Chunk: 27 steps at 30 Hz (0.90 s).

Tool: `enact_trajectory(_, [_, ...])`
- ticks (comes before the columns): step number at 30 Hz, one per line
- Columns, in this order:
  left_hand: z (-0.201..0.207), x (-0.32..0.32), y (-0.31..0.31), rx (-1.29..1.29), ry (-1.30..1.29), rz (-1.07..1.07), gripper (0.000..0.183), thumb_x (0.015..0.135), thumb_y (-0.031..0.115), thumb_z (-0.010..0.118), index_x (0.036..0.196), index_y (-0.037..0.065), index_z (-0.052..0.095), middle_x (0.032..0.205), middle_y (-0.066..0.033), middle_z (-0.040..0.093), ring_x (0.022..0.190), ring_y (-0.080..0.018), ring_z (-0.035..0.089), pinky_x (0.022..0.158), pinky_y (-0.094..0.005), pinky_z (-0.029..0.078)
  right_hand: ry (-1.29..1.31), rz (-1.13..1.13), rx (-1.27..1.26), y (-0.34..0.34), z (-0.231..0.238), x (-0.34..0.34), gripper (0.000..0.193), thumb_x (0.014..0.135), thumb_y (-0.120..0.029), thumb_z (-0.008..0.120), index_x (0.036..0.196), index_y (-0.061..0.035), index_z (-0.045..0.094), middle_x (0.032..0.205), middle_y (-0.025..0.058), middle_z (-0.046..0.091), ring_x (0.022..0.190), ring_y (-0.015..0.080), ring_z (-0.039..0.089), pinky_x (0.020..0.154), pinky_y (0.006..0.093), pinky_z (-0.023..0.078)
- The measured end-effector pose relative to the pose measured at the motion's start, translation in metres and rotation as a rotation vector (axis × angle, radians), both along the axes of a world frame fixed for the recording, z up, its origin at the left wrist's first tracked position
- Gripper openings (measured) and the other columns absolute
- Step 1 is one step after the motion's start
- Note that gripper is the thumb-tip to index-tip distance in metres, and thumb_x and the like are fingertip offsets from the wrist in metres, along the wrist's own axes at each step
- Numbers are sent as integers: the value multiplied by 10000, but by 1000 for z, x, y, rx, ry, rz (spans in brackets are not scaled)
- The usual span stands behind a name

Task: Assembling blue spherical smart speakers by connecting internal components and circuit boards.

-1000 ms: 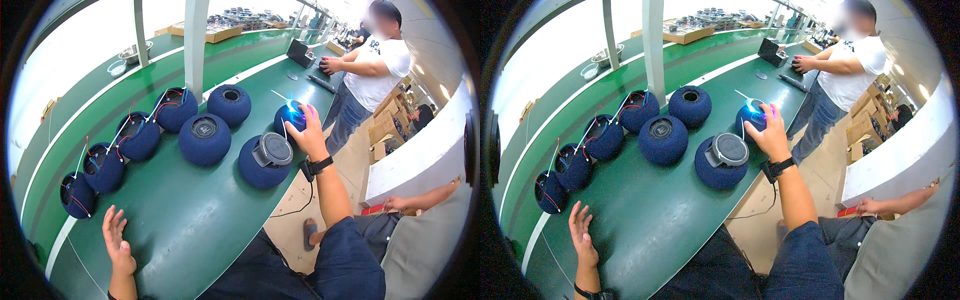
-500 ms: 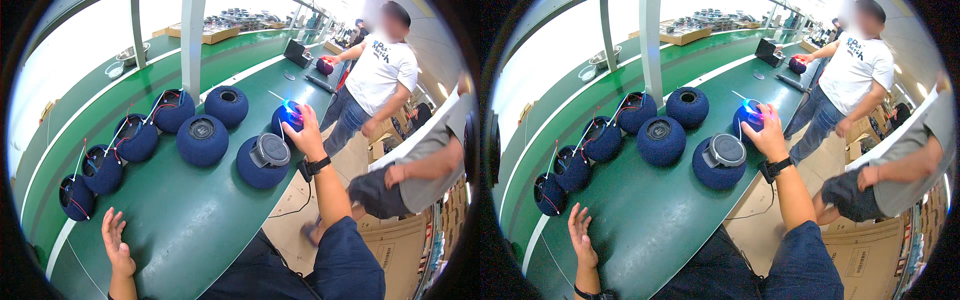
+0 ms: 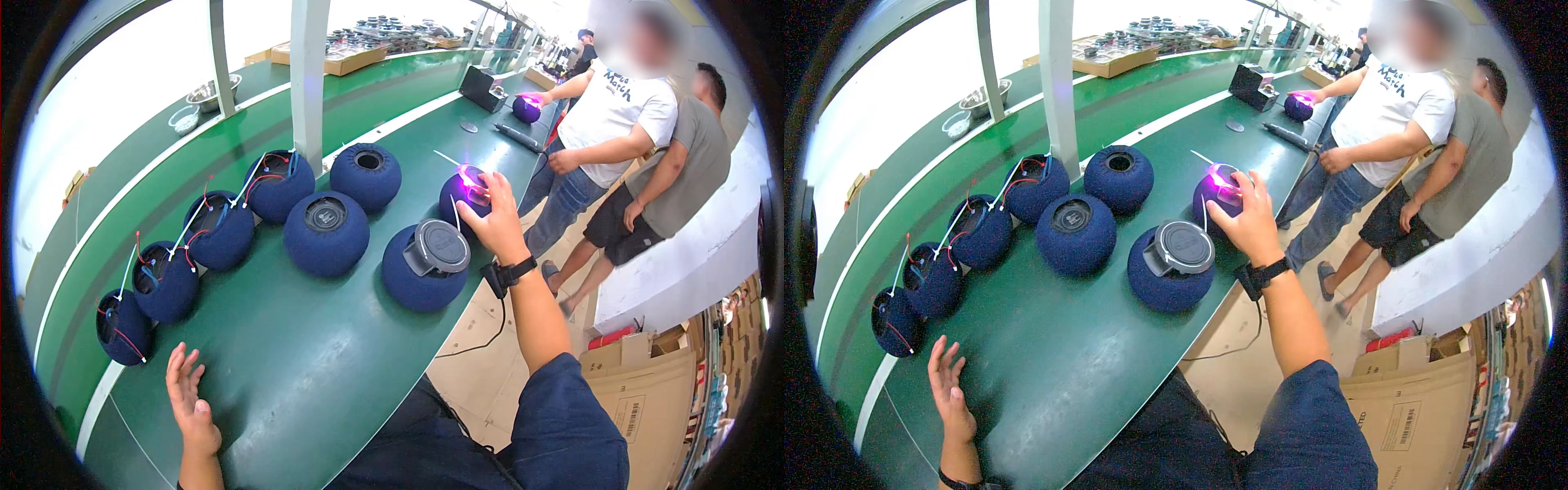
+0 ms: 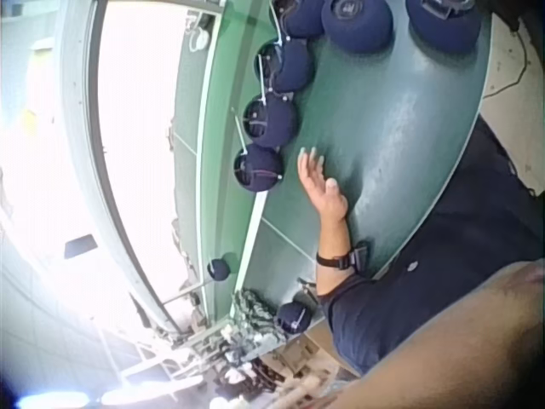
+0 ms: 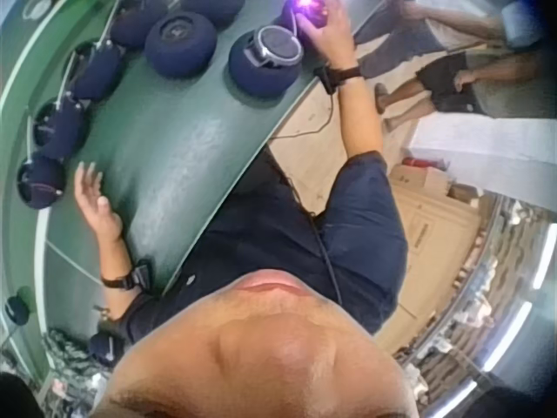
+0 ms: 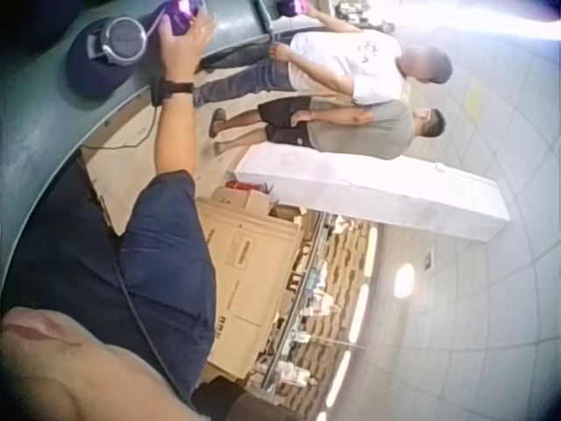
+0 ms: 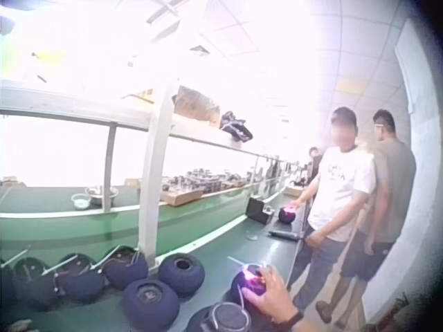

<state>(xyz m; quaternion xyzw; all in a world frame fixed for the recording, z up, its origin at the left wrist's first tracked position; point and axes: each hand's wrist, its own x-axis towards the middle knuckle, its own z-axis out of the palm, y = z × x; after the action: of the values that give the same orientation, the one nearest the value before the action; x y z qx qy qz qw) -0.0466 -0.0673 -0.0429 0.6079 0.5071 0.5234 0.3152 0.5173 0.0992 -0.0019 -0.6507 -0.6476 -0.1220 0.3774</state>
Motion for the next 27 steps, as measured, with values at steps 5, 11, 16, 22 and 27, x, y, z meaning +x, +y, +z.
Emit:
enact_trajectory(5, [-3,-2,0,-1,13,1,931,913,693,545,1546,43,336,1603,-162,350,1413,-333,428,1122,-483,353,1,-10,-10,0,0,-1,720,793,-437,800,1366,-81,550,1443,295,457,1224,473,540,1067,500,441])
enact_trajectory(11, [-1,0,0,0,4,2,929,914,689,554,1539,35,344,1601,-173,343,1402,-333,438,1118,-483,361,-41,-18,11,0,-1,0,720,793,-436,797,1373,-91,544,1452,296,453,1258,481,520,1071,505,441])
enact_trajectory(16, [-1,-1,0,2,-2,0,931,916,686,562,1534,23,347,1599,-184,337,1391,-334,449,1114,-483,370,2,-26,-28,-2,3,-5,718,792,-435,798,1370,-91,548,1461,288,451,1272,481,509,1074,497,442])
enact_trajectory(22, [-3,-2,0,-10,0,2,940,901,703,561,1541,48,350,1604,-159,349,1415,-329,430,1126,-479,354,-5,-32,-30,-1,3,-3,722,794,-442,796,1373,-88,550,1460,278,455,1273,476,510,1077,496,439])
enact_trajectory(27, [-4,-3,0,-12,-7,4,936,899,706,568,1542,61,353,1606,-152,351,1424,-328,420,1127,-477,354,-18,-23,-17,-1,2,-3,731,794,-448,797,1379,-90,544,1458,279,454,1274,473,510,1081,496,435])
